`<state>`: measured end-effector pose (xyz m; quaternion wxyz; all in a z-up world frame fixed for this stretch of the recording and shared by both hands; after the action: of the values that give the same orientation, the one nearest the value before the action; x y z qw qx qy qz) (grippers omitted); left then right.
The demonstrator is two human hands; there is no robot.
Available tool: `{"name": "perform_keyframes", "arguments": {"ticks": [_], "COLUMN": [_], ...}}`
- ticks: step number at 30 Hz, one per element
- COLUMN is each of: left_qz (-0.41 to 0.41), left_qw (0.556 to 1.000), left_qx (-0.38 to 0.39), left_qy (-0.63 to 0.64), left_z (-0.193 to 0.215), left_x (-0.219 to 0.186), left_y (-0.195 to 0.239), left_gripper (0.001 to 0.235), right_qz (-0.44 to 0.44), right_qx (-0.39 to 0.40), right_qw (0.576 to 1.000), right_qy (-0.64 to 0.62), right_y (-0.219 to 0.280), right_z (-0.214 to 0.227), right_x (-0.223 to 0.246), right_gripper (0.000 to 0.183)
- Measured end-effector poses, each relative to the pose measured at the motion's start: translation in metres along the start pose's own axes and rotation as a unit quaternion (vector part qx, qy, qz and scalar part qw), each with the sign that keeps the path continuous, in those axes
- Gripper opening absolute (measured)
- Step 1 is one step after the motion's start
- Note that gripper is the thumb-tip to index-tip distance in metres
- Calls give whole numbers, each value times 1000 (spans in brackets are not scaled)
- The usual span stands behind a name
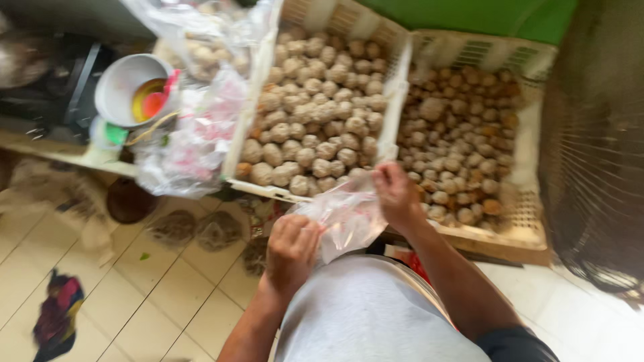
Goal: The person transfers round meatballs from white plastic crates into a clear plastic bag using both hands. The person repeatedly scoops meatballs and places them into the bag, then sets the filled bag on the floor.
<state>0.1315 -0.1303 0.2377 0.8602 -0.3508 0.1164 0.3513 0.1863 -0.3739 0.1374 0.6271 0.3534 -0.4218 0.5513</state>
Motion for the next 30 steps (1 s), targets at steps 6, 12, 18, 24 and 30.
{"name": "perform_keyframes", "arguments": {"ticks": [6,12,18,24,30], "left_qz": [252,393,411,385,273], "left_qw": [696,643,640,768,854], "left_qx": [80,93,85,120,138], "left_qy": [668,651,644,497,421], "left_z": [-56,-53,-61,-31,-4], "left_x": [26,68,83,66,38], "left_y": [46,100,119,56,-55], "left_gripper": [12,58,48,63,68], "right_qz": [119,53,-318,-354,-312], "right_qx": [156,38,131,265,281], "right_qw": [977,989,857,791,787], "right_qy": [83,131,384,424,452], "right_y": [13,-11,-62,-65,-70], "right_z": [-69,68,139,84,88], "right_x": [33,-9,-106,-112,-125], "right_gripper": [23,27,74,87,95]}}
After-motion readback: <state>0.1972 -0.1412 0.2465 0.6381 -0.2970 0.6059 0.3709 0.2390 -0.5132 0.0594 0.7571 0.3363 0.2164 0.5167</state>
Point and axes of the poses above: each hand's wrist, its own y-axis away from the middle knuckle, its own z-axis out of the back of the hand, x = y × z, the point moved 10 cm from there along -y, towards the middle knuckle, and after that the axes turned 7 degrees about x, right-handed, at the moved point
